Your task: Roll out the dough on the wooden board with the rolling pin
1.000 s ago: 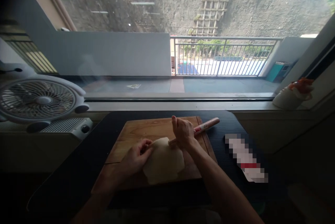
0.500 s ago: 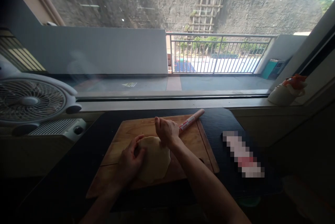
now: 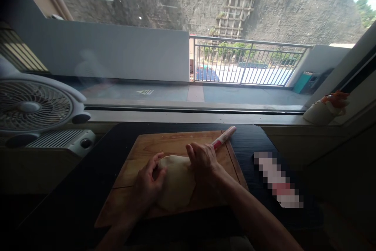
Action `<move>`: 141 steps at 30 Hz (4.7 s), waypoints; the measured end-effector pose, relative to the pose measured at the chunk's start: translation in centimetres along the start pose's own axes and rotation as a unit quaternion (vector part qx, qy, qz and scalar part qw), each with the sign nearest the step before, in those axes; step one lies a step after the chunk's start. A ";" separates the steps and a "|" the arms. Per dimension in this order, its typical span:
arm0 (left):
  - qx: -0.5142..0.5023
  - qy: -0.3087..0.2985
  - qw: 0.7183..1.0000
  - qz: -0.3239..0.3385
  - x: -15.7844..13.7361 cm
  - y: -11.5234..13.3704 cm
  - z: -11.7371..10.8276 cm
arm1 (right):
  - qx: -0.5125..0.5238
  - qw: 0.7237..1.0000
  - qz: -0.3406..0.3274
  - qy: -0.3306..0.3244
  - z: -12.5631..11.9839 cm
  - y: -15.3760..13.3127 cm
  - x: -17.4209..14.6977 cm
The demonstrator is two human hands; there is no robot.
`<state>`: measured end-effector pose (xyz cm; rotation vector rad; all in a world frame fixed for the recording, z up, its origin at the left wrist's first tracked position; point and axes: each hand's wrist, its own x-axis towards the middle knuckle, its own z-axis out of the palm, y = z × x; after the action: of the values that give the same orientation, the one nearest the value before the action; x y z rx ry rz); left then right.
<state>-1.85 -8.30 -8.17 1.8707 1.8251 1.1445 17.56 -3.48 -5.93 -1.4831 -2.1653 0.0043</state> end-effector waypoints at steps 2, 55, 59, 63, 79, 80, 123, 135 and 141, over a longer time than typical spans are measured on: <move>0.000 0.002 1.000 -0.011 -0.1 0.1 -0.1 | -0.022 0.999 0.040 -0.026 0.1 -2.1 0.3; 0.016 -0.003 1.000 -0.008 -0.5 0.6 -0.4 | 0.002 0.990 -0.002 -0.140 1.9 -6.1 6.7; 0.007 0.001 1.000 0.001 -0.5 0.5 -0.3 | -0.002 0.996 -0.035 -0.077 0.5 -5.7 1.6; 0.020 -0.004 1.000 0.003 -0.4 0.5 -0.2 | 0.001 0.998 -0.012 -0.069 1.4 -5.6 3.3; -0.014 -0.010 1.000 -0.015 -0.1 0.7 -0.1 | 0.015 0.999 0.040 -0.034 2.9 -5.5 5.7; -0.016 -0.013 0.999 -0.029 -0.1 0.8 -0.4 | 0.021 0.997 0.058 -0.053 3.4 -5.3 7.4; 0.018 -0.028 0.999 -0.003 -0.6 0.2 -2.3 | -0.044 0.984 0.011 -0.171 1.9 -5.1 7.5; 0.007 -0.030 0.999 -0.020 -0.6 0.2 -2.1 | -0.051 0.995 -0.002 -0.091 0.6 -5.5 2.0; 0.001 -0.025 0.999 -0.027 -0.5 0.5 -2.3 | -0.028 0.991 0.010 -0.133 1.4 -5.4 5.2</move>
<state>-3.01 -9.61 -6.49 1.8217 1.8381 1.0688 10.82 -0.77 -3.53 -1.6136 -2.3770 0.1585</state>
